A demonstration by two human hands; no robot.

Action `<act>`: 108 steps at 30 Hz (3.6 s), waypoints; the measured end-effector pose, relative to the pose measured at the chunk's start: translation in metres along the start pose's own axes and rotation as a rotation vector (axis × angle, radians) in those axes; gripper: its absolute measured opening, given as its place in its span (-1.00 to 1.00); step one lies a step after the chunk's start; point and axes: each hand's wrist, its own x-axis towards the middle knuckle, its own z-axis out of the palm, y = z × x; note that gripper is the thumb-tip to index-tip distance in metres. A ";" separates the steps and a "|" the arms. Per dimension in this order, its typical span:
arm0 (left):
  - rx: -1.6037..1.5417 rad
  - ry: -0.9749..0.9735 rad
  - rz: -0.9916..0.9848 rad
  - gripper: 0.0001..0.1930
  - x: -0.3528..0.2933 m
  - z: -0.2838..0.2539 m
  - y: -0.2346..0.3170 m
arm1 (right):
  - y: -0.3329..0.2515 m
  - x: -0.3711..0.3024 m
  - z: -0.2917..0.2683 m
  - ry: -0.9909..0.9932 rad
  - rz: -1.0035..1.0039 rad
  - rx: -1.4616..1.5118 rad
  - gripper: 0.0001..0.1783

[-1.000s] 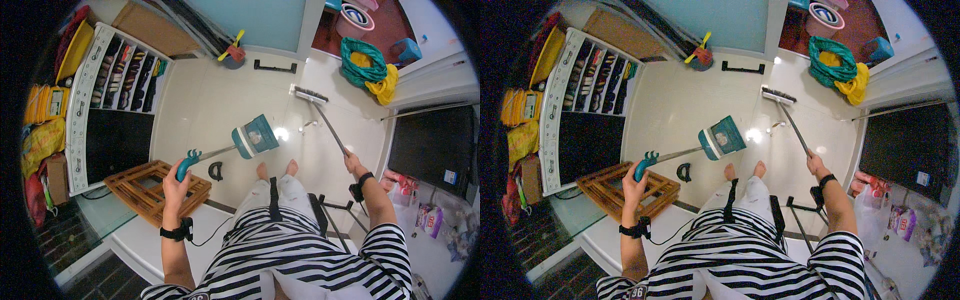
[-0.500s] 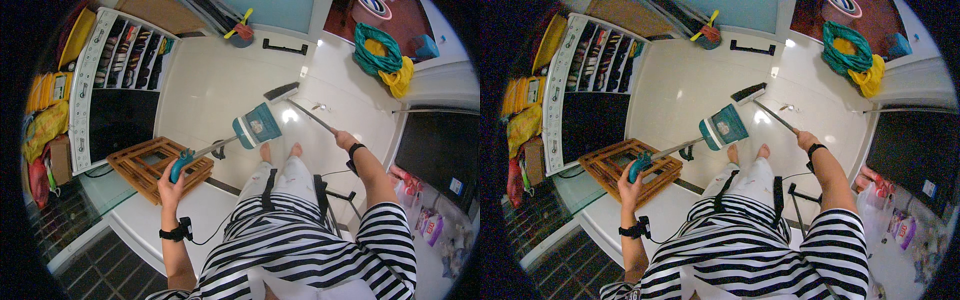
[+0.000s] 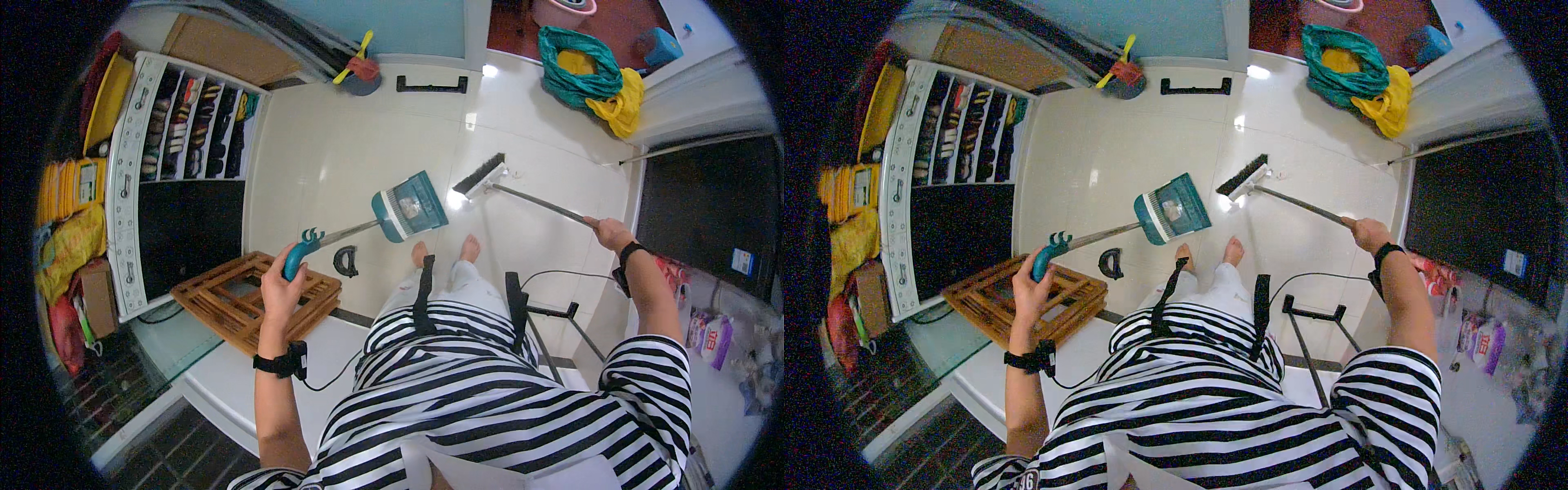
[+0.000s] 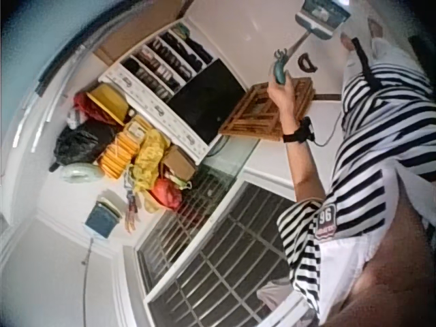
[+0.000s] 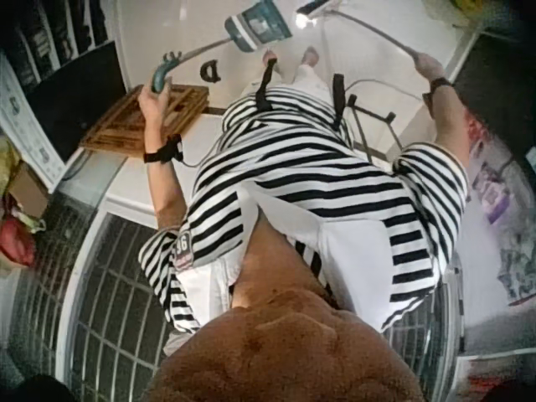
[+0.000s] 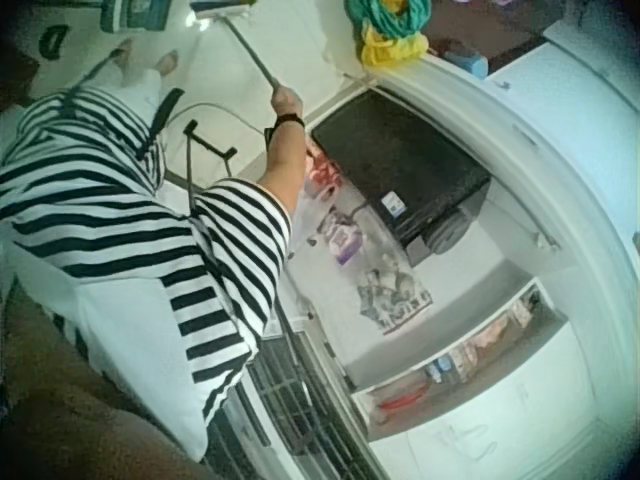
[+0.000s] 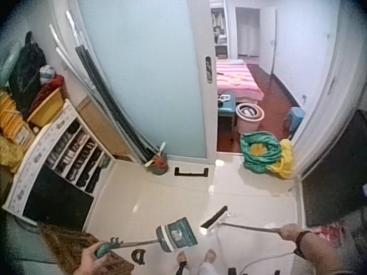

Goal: The person sweeps the floor using a broom and a dustpan, collecting small debris and then emptying the dustpan into a green bag.

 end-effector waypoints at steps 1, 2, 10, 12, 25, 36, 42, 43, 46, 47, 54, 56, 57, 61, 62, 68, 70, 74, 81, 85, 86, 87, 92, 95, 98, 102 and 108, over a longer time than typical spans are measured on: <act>0.007 -0.020 0.008 -0.62 0.004 0.004 0.006 | 0.010 -0.008 0.006 0.032 -0.023 0.106 -0.62; 0.014 -0.040 0.016 -0.61 0.008 0.007 0.010 | 0.018 -0.016 0.012 0.065 -0.046 0.212 -0.62; 0.001 -0.083 0.163 -0.60 0.044 0.049 0.022 | 0.051 -0.044 0.091 0.322 -0.036 0.481 -0.57; 0.043 -0.095 0.161 -0.59 0.047 0.053 0.024 | 0.037 -0.039 0.085 0.140 0.155 0.710 -0.55; 0.130 -0.114 0.205 -0.52 0.053 0.075 0.053 | -0.106 0.041 0.131 -0.208 0.493 1.634 -0.54; 0.009 -0.200 0.251 -0.46 0.062 0.073 0.032 | -0.261 -0.066 0.125 -0.390 0.197 1.454 -0.43; -0.114 -0.208 0.315 -0.48 0.065 0.072 -0.004 | -0.292 -0.132 0.106 -0.401 0.302 1.411 -0.47; -0.126 -0.198 0.332 -0.49 0.065 0.072 -0.008 | -0.295 -0.141 0.107 -0.382 0.331 1.443 -0.47; -0.185 -0.211 0.368 -0.51 0.068 0.068 -0.015 | -0.296 -0.157 0.131 -0.337 0.406 1.469 -0.49; -0.184 -0.200 0.369 -0.51 0.069 0.068 -0.016 | -0.293 -0.160 0.140 -0.223 0.421 1.398 -0.48; -0.199 -0.234 0.393 -0.51 0.069 0.057 -0.022 | -0.242 -0.151 0.173 -0.025 0.561 1.555 -0.49; -0.194 -0.325 0.282 -0.51 0.070 0.055 -0.017 | -0.212 -0.136 0.181 0.057 0.564 1.547 -0.48; -0.192 -0.306 0.306 -0.53 0.069 0.057 -0.020 | -0.201 -0.126 0.182 0.114 0.586 1.585 -0.49; -0.154 -0.292 0.404 -0.54 0.074 0.055 -0.019 | -0.161 -0.083 0.176 0.035 0.639 1.953 -0.47; -0.147 -0.316 0.389 -0.54 0.074 0.054 -0.014 | -0.160 -0.071 0.179 0.055 0.658 1.898 -0.53; -0.018 -0.371 0.325 -0.55 0.081 0.051 0.015 | -0.236 -0.040 0.216 -0.128 0.332 2.044 -0.82; -0.019 -0.353 0.355 -0.55 0.082 0.051 0.016 | -0.289 -0.043 0.196 -0.265 0.395 1.982 -0.42; -0.052 -0.273 0.498 -0.53 0.082 0.054 0.019 | -0.333 -0.072 0.160 -0.380 0.339 1.929 -0.42; -0.052 -0.299 0.488 -0.52 0.088 0.053 -0.016 | -0.333 -0.144 0.116 -0.490 0.208 1.830 -0.44; -0.096 -0.293 0.451 -0.54 0.087 0.051 -0.026 | -0.316 -0.165 0.129 -0.401 0.250 1.727 -0.47; -0.102 -0.301 0.463 -0.54 0.089 0.052 -0.028 | -0.312 -0.171 0.132 -0.391 0.261 1.734 -0.47; -0.129 -0.294 0.430 -0.54 0.089 0.051 -0.030 | -0.305 -0.176 0.134 -0.366 0.272 1.693 -0.47; -0.170 -0.273 0.305 -0.56 0.089 0.048 -0.040 | -0.275 -0.183 0.159 -0.183 0.377 1.699 -0.48; -0.217 -0.295 0.279 -0.57 0.079 0.043 -0.022 | -0.239 -0.166 0.187 -0.029 0.434 1.767 -0.50; -0.139 -0.272 0.231 -0.58 0.064 0.035 -0.001 | -0.195 -0.142 0.193 0.083 0.529 1.856 -0.50; -0.107 -0.261 0.182 -0.56 0.056 0.028 0.008 | -0.126 -0.096 0.222 0.198 0.683 2.005 -0.46; -0.099 -0.218 0.085 -0.57 0.050 0.017 0.012 | -0.070 -0.020 0.230 0.174 0.933 2.194 -0.49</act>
